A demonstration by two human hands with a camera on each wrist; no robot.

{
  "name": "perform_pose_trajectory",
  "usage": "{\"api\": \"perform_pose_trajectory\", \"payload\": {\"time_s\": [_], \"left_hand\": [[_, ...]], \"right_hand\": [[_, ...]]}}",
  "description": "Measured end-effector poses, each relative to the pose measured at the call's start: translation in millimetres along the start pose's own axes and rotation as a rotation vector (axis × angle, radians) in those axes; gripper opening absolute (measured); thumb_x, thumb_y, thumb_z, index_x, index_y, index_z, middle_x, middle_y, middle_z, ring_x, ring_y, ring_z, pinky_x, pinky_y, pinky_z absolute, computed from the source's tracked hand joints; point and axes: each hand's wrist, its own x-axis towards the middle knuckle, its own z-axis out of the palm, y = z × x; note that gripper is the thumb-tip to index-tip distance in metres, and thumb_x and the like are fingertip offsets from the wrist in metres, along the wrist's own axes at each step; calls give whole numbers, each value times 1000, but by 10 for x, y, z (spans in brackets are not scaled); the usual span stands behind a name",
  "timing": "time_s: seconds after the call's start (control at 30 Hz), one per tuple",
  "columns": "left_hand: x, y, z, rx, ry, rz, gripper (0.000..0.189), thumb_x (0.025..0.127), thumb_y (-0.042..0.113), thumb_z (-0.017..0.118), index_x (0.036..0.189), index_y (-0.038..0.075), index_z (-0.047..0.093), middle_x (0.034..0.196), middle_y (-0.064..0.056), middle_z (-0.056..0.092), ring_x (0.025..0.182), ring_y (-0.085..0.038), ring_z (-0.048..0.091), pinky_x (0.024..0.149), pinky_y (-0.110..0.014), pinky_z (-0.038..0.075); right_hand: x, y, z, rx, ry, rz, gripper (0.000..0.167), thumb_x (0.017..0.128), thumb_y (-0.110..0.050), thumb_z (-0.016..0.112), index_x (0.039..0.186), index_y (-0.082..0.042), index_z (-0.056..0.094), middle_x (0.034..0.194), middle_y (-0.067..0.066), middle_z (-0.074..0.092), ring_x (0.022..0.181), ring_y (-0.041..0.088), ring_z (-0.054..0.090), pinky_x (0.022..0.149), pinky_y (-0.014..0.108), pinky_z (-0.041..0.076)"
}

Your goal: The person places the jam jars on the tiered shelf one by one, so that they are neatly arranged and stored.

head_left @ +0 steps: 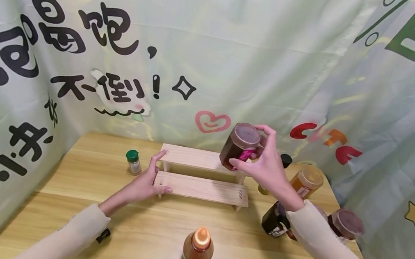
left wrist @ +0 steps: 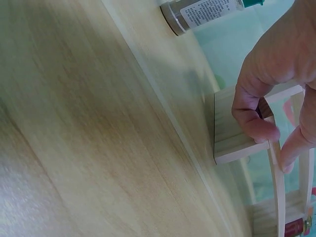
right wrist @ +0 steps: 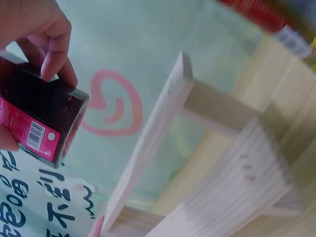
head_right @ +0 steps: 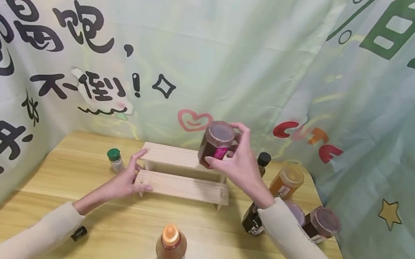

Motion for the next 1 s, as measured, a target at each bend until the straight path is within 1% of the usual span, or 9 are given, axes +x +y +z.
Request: {"api": "perform_pose_trajectory", "payload": {"time_s": [0.17, 0.4, 0.53, 0.63, 0.67, 0.73, 0.83, 0.9, 1.0], "left_hand": [[-8, -8, -1, 12, 9, 8, 123, 90, 12, 93, 174, 27, 4, 103, -20, 57, 81, -24, 64, 67, -34, 54], [-7, -32, 26, 25, 0, -27, 124, 91, 16, 93, 174, 32, 2, 108, -20, 57, 86, -25, 63, 75, -39, 54], [12, -39, 23, 20, 8, -19, 123, 92, 18, 92, 174, 33, 2, 123, -26, 58, 95, -28, 64, 83, -44, 55], [25, -37, 29, 22, 8, -23, 122, 92, 19, 92, 173, 35, 2, 128, -27, 58, 100, -30, 66, 89, -49, 55], [26, -34, 29, 24, 5, -33, 123, 92, 19, 92, 173, 36, 2, 125, -26, 59, 99, -31, 67, 91, -51, 55], [24, -30, 21, 29, 4, -38, 123, 92, 20, 92, 173, 37, 1, 129, -29, 59, 104, -34, 67, 95, -55, 54], [19, -25, 7, 38, 6, -35, 122, 93, 20, 91, 173, 36, 1, 146, -35, 51, 117, -40, 64, 102, -60, 52], [19, -27, 1, 31, 5, -31, 122, 93, 19, 91, 173, 35, 1, 145, -35, 52, 117, -40, 65, 102, -60, 52], [16, -34, 2, 19, 0, -30, 123, 93, 19, 92, 173, 34, 1, 130, -29, 60, 107, -33, 68, 97, -55, 54]], "right_hand": [[129, -14, 290, -11, 12, 24, 111, 79, -18, 102, 158, -23, 25, 140, 9, 60, 104, 26, 69, 83, 38, 58], [214, 10, 664, -26, 18, 47, 112, 76, -21, 104, 157, -22, 27, 136, 10, 60, 100, 28, 68, 79, 43, 60], [269, 25, 843, -36, 31, 40, 112, 75, -21, 104, 157, -22, 27, 134, 10, 60, 103, 29, 68, 82, 45, 61], [304, 36, 954, -44, 41, 27, 111, 76, -22, 104, 156, -21, 27, 131, 11, 59, 104, 29, 68, 85, 44, 61], [315, 38, 988, -53, 42, 23, 111, 77, -23, 103, 157, -20, 27, 131, 11, 59, 103, 29, 68, 84, 44, 61], [336, 40, 1054, -72, 44, 13, 111, 77, -25, 103, 157, -19, 27, 130, 12, 59, 100, 29, 68, 82, 42, 61], [360, 43, 1138, -103, 50, 0, 111, 76, -26, 103, 156, -18, 27, 128, 13, 60, 97, 29, 68, 80, 42, 61], [369, 49, 1185, -120, 57, -6, 111, 76, -26, 104, 156, -18, 28, 127, 13, 61, 97, 28, 69, 80, 42, 61], [375, 67, 1248, -134, 68, -13, 110, 75, -25, 104, 155, -18, 29, 125, 14, 62, 97, 28, 70, 80, 42, 62]]}}
